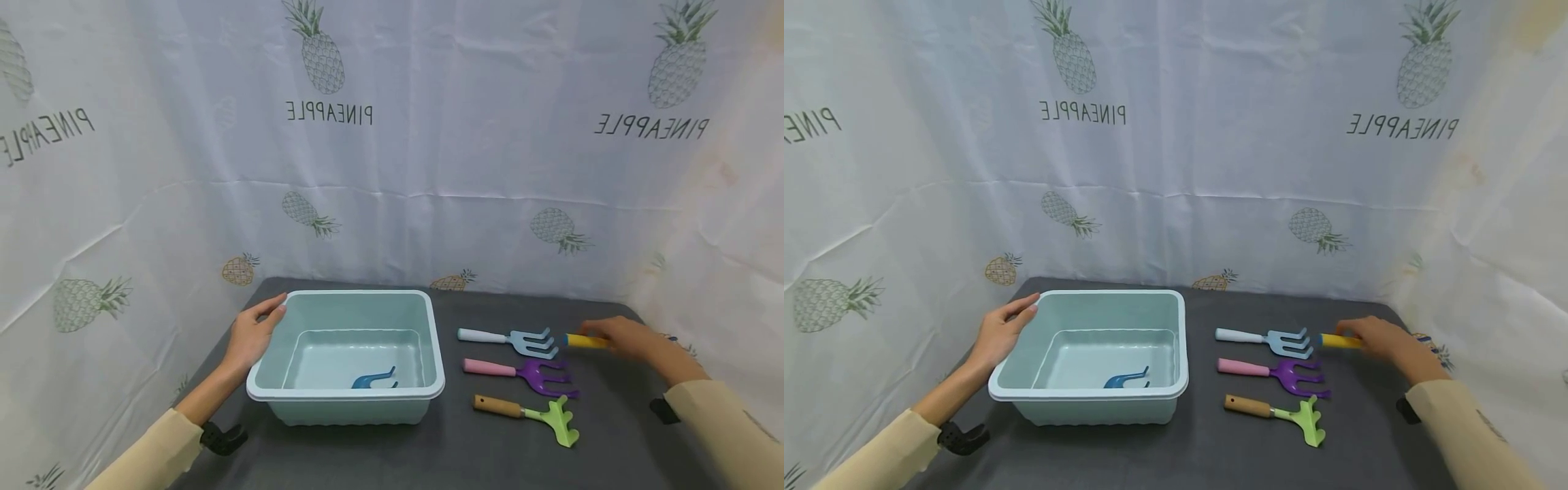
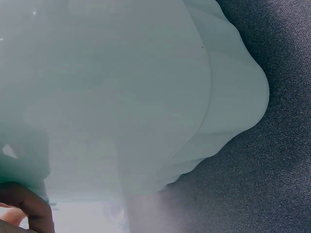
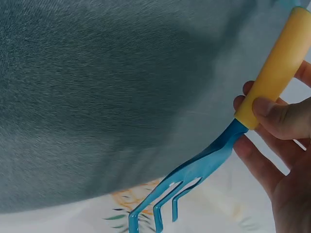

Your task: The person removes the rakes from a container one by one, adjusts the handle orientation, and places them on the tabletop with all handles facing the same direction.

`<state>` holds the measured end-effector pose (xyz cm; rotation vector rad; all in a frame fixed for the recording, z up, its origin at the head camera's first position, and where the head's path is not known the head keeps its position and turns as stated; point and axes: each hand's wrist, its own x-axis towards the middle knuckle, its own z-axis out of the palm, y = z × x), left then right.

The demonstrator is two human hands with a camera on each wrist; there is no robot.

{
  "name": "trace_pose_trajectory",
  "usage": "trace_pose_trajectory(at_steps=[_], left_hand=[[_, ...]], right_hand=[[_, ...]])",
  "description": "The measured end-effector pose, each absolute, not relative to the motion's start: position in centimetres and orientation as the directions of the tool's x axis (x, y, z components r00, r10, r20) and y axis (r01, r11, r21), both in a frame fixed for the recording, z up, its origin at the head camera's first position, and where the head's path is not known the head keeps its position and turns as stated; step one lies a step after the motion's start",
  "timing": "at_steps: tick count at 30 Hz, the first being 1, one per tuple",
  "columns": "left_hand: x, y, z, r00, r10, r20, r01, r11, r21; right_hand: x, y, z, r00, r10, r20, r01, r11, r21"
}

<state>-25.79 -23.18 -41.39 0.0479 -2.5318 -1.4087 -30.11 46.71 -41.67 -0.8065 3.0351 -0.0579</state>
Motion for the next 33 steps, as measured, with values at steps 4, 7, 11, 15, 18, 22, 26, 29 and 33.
trace_pose_trajectory(at_steps=[4,7,11,15,18,22,26,29,33], left_hand=[[-25.7,-23.1,-41.3,-0.97,-0.142,0.197,0.091,0.54,0.837],[-25.6,-23.1,-41.3,-0.969,-0.138,0.203,0.096,0.55,0.83],[-25.5,-23.1,-41.2,-0.97,-0.132,0.205,0.101,0.547,0.831],[-25.5,-23.0,-41.2,-0.971,-0.129,0.2,0.101,0.539,0.836],[-25.5,-23.0,-41.2,-0.971,-0.129,0.201,0.101,0.541,0.835],[-25.5,-23.1,-41.2,-0.97,-0.132,0.204,0.102,0.54,0.835],[-25.5,-23.2,-41.2,-0.969,-0.137,0.205,0.101,0.537,0.837],[-25.5,-23.1,-41.3,-0.969,-0.14,0.204,0.1,0.535,0.839],[-25.5,-23.1,-41.3,-0.968,-0.139,0.211,0.105,0.539,0.836]], right_hand=[[-30.4,47.4,-42.3,-0.882,-0.47,-0.019,-0.468,0.881,-0.074],[-30.5,47.4,-42.7,-0.892,-0.448,-0.056,-0.442,0.892,-0.097],[-30.6,47.3,-43.5,-0.902,-0.427,-0.066,-0.421,0.902,-0.093],[-30.9,47.4,-44.3,-0.899,-0.438,-0.032,-0.435,0.898,-0.063],[-31.2,47.4,-44.9,-0.895,-0.446,0.003,-0.446,0.895,-0.016],[-31.3,47.3,-45.2,-0.893,-0.448,0.031,-0.447,0.894,0.03],[-31.5,47.2,-45.3,-0.899,-0.438,0.023,-0.437,0.899,0.041],[-31.5,47.1,-45.2,-0.901,-0.434,0.011,-0.434,0.901,0.027],[-31.5,47.0,-44.9,-0.904,-0.427,-0.02,-0.427,0.904,0.0]])
